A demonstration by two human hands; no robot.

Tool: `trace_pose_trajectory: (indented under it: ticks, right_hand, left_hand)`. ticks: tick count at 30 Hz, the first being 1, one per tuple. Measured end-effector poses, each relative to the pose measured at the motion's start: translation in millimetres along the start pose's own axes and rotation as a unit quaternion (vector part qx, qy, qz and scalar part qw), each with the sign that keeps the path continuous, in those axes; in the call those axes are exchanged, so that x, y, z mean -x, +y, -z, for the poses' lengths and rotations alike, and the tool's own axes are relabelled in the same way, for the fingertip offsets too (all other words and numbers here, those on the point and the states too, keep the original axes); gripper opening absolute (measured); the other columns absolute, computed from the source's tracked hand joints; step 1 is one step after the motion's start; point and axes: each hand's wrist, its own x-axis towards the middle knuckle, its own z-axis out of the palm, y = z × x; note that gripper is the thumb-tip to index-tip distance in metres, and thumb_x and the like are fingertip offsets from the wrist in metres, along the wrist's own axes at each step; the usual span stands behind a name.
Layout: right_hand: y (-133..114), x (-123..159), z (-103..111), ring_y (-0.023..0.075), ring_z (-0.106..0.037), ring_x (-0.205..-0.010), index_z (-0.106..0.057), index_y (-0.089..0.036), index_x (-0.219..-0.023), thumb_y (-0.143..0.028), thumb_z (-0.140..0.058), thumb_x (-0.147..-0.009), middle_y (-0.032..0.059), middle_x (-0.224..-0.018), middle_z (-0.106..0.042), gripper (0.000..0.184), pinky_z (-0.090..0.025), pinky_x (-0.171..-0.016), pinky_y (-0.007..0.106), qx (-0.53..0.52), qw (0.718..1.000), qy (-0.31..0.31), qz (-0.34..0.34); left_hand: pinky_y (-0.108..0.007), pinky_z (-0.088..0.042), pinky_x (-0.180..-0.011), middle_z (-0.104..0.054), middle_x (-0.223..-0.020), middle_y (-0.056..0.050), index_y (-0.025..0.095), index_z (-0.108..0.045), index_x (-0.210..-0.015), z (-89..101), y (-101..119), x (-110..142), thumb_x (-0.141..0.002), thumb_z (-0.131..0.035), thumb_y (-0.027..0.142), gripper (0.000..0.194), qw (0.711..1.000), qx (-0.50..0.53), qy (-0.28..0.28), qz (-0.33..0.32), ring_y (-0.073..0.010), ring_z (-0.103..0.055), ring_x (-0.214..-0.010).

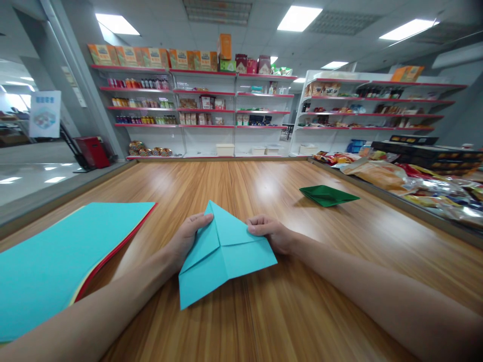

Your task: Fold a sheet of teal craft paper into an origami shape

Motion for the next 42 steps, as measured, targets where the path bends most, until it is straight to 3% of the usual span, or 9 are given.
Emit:
trace_pose_trajectory:
  ticks: [4,10,15,23,33,37,42]
  right_hand:
    - [-7,4,-2,0.0040,-0.033,-0.041,-0.051,-0.013,-0.068,-0.039,-0.071,-0.073,-0.0072,-0.053,-0.040,0.033,-0.018,-0.037,0.018,0.077,0.994,-0.059,-0.053]
    - [-6,4,-10,0.0044,-0.040,-0.047,-0.063,-0.009,-0.075,-0.042,-0.070,-0.075,-0.0036,-0.058,-0.050,0.034,-0.029,-0.041,0.017,0.193,0.975,-0.084,-0.077]
    - [-5,3,-10,0.0070,-0.048,-0.054,-0.066,-0.007,-0.076,-0.039,-0.073,-0.070,0.0000,-0.065,-0.057,0.033,-0.038,-0.048,0.018,0.194,0.975,-0.066,-0.086]
    - [-3,3,-15,0.0068,-0.043,-0.051,-0.062,-0.010,-0.065,-0.034,-0.071,-0.067,-0.0022,-0.059,-0.051,0.025,-0.032,-0.043,0.017,0.262,0.962,-0.034,-0.077]
    - [-1,4,-12,0.0072,-0.045,-0.054,-0.064,-0.008,-0.076,-0.043,-0.070,-0.072,-0.0005,-0.066,-0.053,0.036,-0.036,-0.050,0.019,0.230,0.969,-0.070,-0.053]
    - [1,4,-13,0.0066,-0.043,-0.053,-0.062,-0.009,-0.073,-0.048,-0.067,-0.074,-0.0014,-0.063,-0.051,0.040,-0.034,-0.048,0.019,0.238,0.968,-0.069,-0.041]
    - [4,2,-13,0.0050,-0.032,-0.046,-0.052,-0.012,-0.060,-0.053,-0.060,-0.079,-0.0053,-0.053,-0.039,0.046,-0.024,-0.042,0.019,0.237,0.970,-0.060,-0.009]
  left_hand:
    - [-0.026,-0.052,-0.063,-0.072,-0.077,-0.010,0.008,-0.071,-0.091,0.9,-3,0,-0.076,-0.071,0.026,0.023,0.995,-0.067,-0.068,0.039,-0.0177,-0.066,-0.064]
    - [-0.029,-0.051,-0.069,-0.071,-0.084,-0.013,0.007,-0.071,-0.087,-2.5,-9,1,-0.078,-0.070,0.024,0.020,0.973,-0.119,-0.148,0.129,-0.0180,-0.066,-0.071]
    - [-0.024,-0.048,-0.058,-0.070,-0.073,-0.010,0.007,-0.071,-0.079,-0.1,-7,1,-0.075,-0.073,0.027,0.021,0.966,-0.166,-0.138,0.142,-0.0143,-0.063,-0.060]
    - [-0.018,-0.035,-0.043,-0.066,-0.061,-0.004,0.010,-0.071,-0.069,-9.3,-4,1,-0.070,-0.075,0.035,0.026,0.951,-0.264,-0.121,0.110,-0.0080,-0.051,-0.044]
    - [-0.024,-0.043,-0.056,-0.068,-0.071,-0.007,0.009,-0.070,-0.078,-4.3,-8,1,-0.073,-0.072,0.036,0.027,0.964,-0.217,-0.119,0.093,-0.0158,-0.061,-0.060]
    - [-0.024,-0.041,-0.054,-0.067,-0.071,-0.007,0.009,-0.069,-0.076,-4.2,-7,1,-0.074,-0.072,0.038,0.028,0.959,-0.244,-0.116,0.089,-0.0141,-0.059,-0.057]
    - [-0.021,-0.035,-0.049,-0.063,-0.067,-0.003,0.011,-0.069,-0.075,-5.3,-5,1,-0.074,-0.071,0.038,0.027,0.949,-0.262,-0.146,0.095,-0.0098,-0.051,-0.052]
